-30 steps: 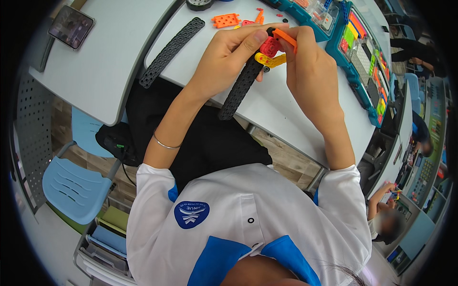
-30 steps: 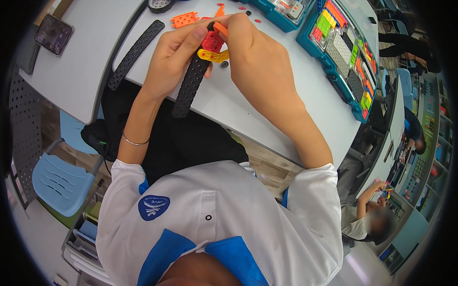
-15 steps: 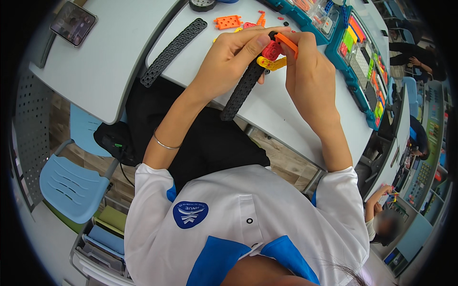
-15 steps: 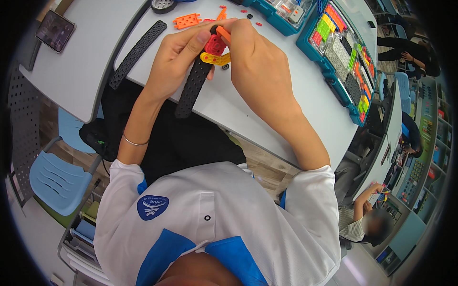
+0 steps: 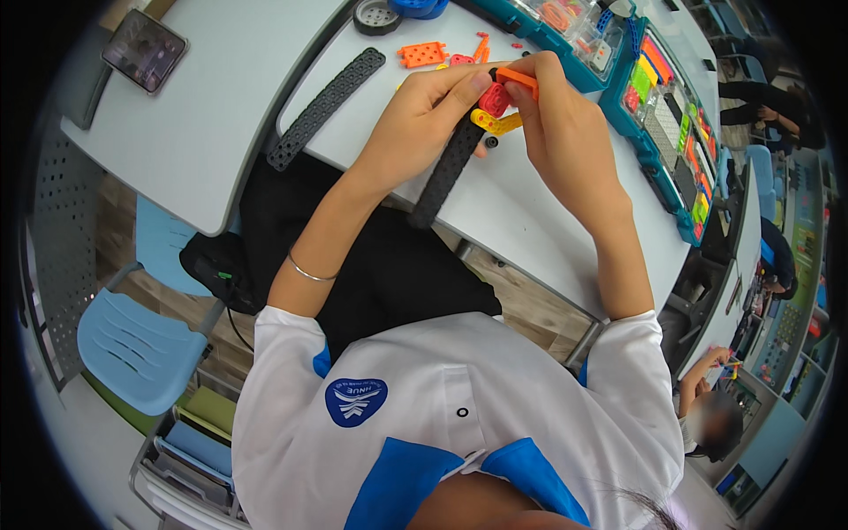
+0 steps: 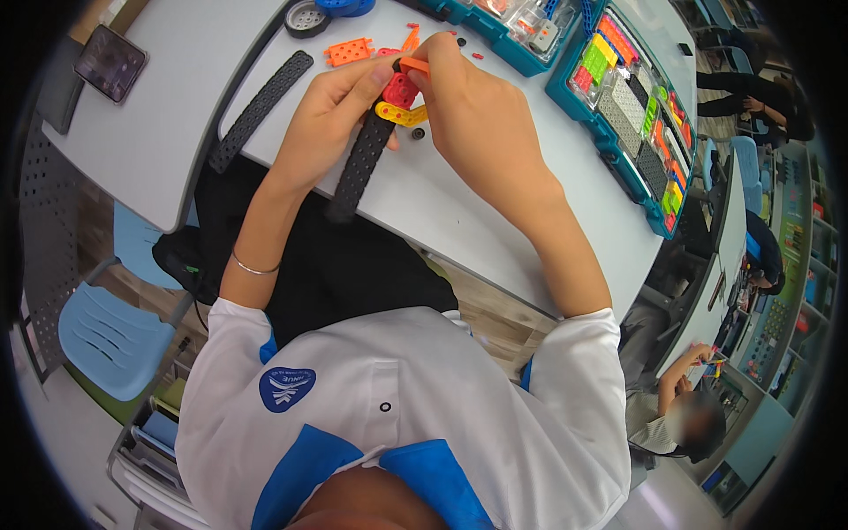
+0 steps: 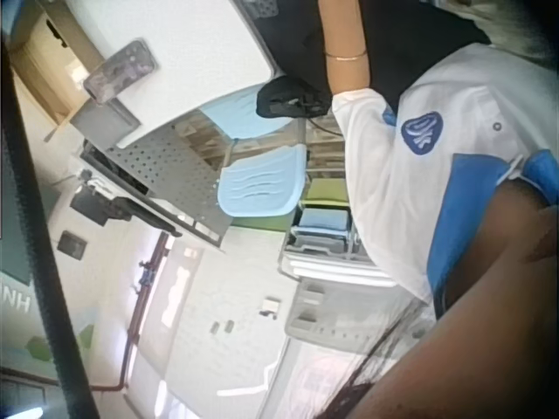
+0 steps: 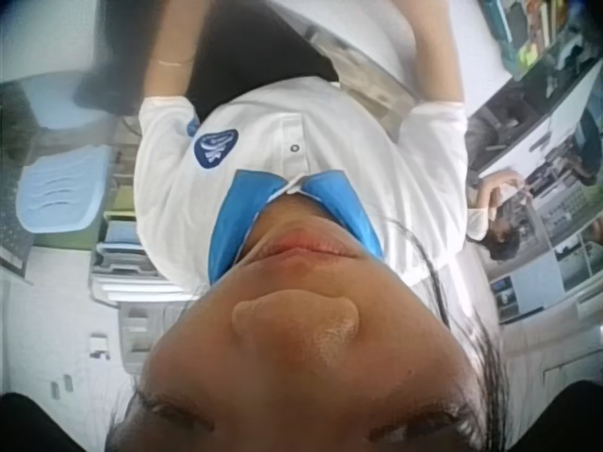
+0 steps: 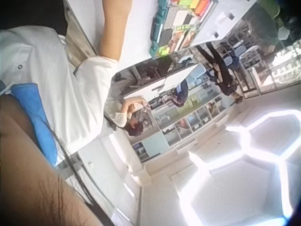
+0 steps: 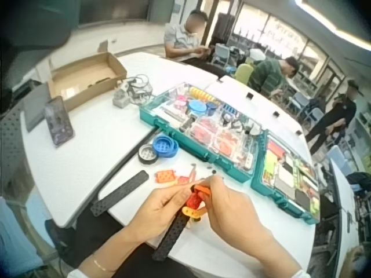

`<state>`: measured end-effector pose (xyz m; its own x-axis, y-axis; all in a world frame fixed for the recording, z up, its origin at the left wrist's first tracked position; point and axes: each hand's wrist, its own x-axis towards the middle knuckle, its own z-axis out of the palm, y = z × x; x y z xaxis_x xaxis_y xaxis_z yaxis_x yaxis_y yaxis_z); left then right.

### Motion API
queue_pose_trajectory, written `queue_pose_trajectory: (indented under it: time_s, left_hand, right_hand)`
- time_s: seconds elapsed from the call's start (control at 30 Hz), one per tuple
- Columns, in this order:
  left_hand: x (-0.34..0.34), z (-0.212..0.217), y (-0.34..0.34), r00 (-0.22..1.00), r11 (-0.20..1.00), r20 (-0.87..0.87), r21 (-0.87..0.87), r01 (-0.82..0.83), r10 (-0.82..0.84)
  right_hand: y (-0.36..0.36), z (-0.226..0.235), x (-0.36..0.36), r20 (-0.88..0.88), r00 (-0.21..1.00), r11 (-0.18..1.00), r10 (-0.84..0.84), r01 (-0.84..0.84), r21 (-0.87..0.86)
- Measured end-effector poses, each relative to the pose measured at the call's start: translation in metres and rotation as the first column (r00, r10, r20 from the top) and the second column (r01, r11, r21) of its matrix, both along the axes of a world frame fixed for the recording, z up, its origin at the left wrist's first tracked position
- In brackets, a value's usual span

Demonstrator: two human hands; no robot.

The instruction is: The person assembles a mechanical model using colorful plastic parts, gears, and rods from a kit. They connect pieces by hand and use a screwdriver to tighten components, building a small structure on the table.

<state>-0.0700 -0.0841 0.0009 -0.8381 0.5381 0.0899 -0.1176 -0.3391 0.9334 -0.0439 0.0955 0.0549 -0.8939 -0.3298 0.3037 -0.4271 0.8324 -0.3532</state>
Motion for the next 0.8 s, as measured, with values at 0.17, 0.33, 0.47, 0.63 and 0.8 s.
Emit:
queue_pose_trajectory:
  time_s: [0.17,0.33,0.47,0.63,0.8]
  left_hand:
    - [-0.003,-0.001,0.006,0.977,0.962,0.029,0.172,-0.212,0.210]
    - [-0.009,0.004,0.001,0.962,0.939,-0.057,0.239,-0.248,0.269]
    - [-0.011,0.000,0.000,0.964,0.930,-0.070,0.290,-0.226,0.256]
    - [-0.025,-0.009,-0.016,0.940,0.983,-0.304,0.142,-0.113,0.152]
    - [-0.022,0.000,-0.023,0.913,0.975,-0.386,-0.112,-0.190,0.133]
  right_hand:
    - [0.014,0.029,-0.006,0.102,0.993,0.966,0.054,-0.027,-0.256]
    - [0.034,0.032,-0.006,0.108,0.992,0.993,0.065,-0.054,-0.105]
    - [0.047,0.030,-0.006,0.252,0.964,0.995,0.086,-0.070,-0.073]
    - [0.054,0.034,-0.008,0.291,0.954,0.994,0.074,-0.046,-0.102]
    - [0.052,0.030,-0.012,0.289,0.948,0.986,0.133,-0.098,-0.131]
